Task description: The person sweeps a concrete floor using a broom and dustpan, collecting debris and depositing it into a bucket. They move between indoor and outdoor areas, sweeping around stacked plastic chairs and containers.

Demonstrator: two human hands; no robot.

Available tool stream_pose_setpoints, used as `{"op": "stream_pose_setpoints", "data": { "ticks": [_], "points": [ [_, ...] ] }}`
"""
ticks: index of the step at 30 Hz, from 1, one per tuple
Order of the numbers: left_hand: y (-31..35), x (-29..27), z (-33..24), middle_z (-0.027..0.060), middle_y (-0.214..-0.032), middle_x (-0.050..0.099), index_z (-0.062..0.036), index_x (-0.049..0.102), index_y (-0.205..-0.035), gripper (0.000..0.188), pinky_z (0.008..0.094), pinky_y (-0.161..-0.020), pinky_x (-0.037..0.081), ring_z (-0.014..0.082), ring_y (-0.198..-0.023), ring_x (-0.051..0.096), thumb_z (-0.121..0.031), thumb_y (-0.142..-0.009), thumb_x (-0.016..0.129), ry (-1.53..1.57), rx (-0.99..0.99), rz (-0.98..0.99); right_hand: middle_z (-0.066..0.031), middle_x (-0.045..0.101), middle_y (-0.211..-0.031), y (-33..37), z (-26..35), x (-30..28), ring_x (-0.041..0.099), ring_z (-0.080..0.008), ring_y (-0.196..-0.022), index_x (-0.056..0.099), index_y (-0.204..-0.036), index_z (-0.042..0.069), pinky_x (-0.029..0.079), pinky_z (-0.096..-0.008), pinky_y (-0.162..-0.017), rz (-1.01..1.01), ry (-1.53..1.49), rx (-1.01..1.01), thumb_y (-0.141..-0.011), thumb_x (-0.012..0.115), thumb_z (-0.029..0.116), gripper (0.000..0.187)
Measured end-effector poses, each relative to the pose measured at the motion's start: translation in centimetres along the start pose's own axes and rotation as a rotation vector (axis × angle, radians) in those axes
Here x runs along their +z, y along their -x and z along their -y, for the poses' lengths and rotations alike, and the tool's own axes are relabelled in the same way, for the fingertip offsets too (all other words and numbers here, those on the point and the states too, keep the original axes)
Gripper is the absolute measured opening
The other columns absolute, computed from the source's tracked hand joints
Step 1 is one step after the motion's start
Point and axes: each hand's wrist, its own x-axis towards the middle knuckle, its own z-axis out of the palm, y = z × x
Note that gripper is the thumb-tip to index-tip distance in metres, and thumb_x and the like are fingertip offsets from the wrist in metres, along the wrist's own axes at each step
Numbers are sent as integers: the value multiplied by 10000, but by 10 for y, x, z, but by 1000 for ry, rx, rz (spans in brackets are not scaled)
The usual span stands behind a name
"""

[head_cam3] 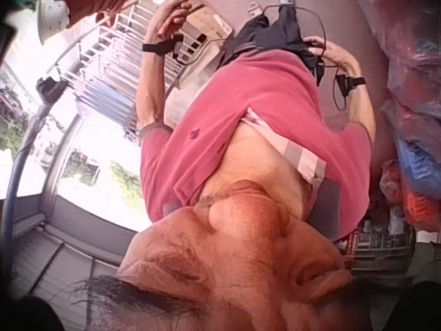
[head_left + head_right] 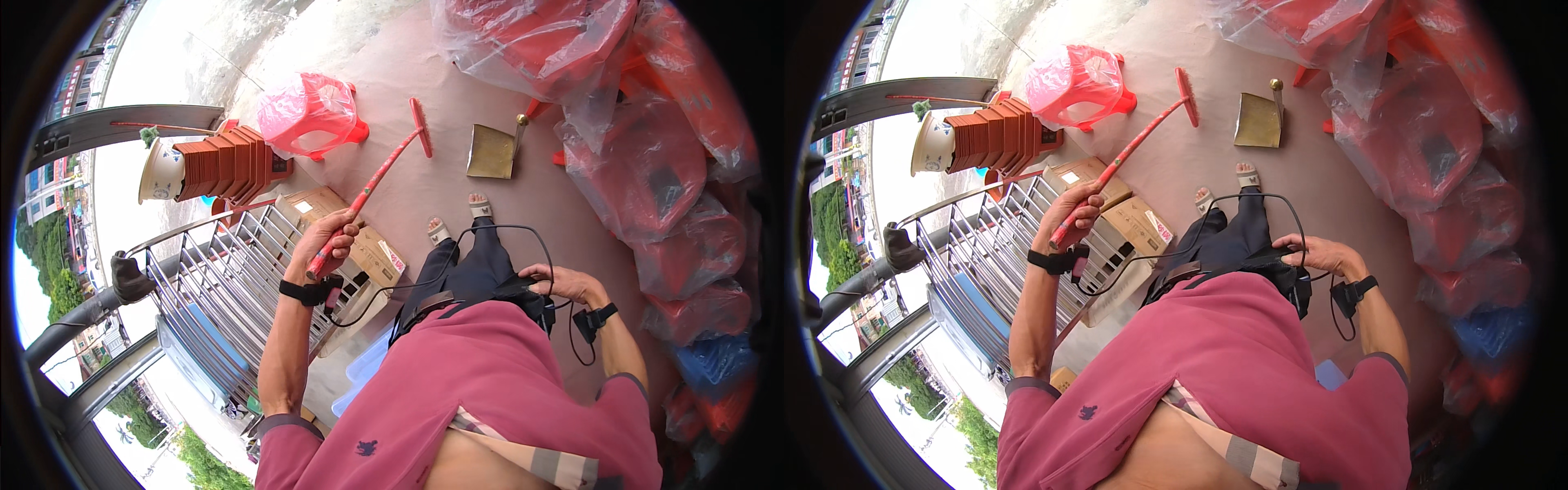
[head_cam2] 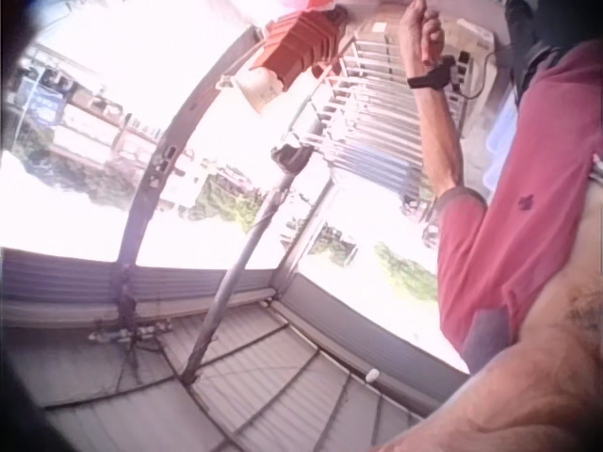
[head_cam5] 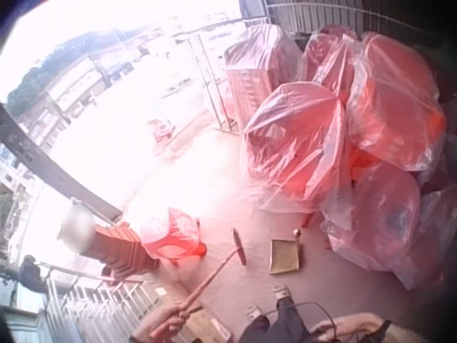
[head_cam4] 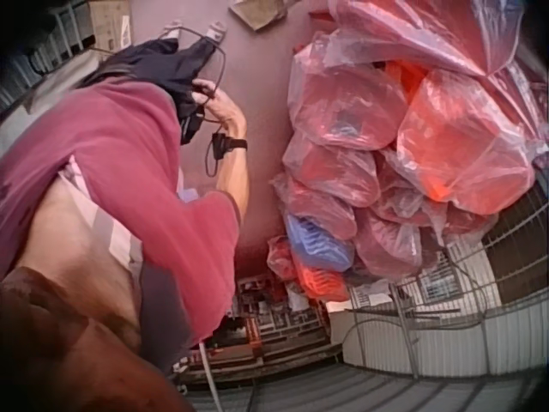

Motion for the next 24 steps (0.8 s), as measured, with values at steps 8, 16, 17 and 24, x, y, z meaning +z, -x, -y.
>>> {"op": "stream_pose_setpoints", "data": {
  "ticks": [8,16,17,24],
  "points": [
    [-44,20,3,20,-794,507,-51,462,-1062,122,187,-390,435,39,-482,465,-140,-1028,537,174,-14,69,-117,551,-1323,-37,-2,-3,482,-231,-1280,557,-1394,118,368,-347,-1077,-46,67,87,-870,741,416,630],
    [-45,16,2,33,-802,507,-39,435,-1063,119,189,-393,421,48,-496,470,-127,-1035,510,284,20,122,-92,521,-1159,-26,-14,-16,505,-194,-1006,548,-1263,58,430,-308,-885,0,264,73,-899,705,456,561],
    [-45,15,2,35,-804,507,-40,433,-1056,120,190,-397,428,48,-502,475,-128,-1033,511,301,22,131,-90,518,-1154,-22,-16,-18,507,-191,-988,543,-1260,55,437,-306,-869,6,277,71,-902,702,464,566],
    [-52,23,3,42,-824,514,-61,433,-1025,129,198,-418,455,82,-552,512,-143,-1025,532,379,37,184,-120,635,-1198,-2,8,-45,585,-216,-1118,606,-1263,22,462,-333,-967,-33,335,-38,-905,709,316,474]
  ]
}}
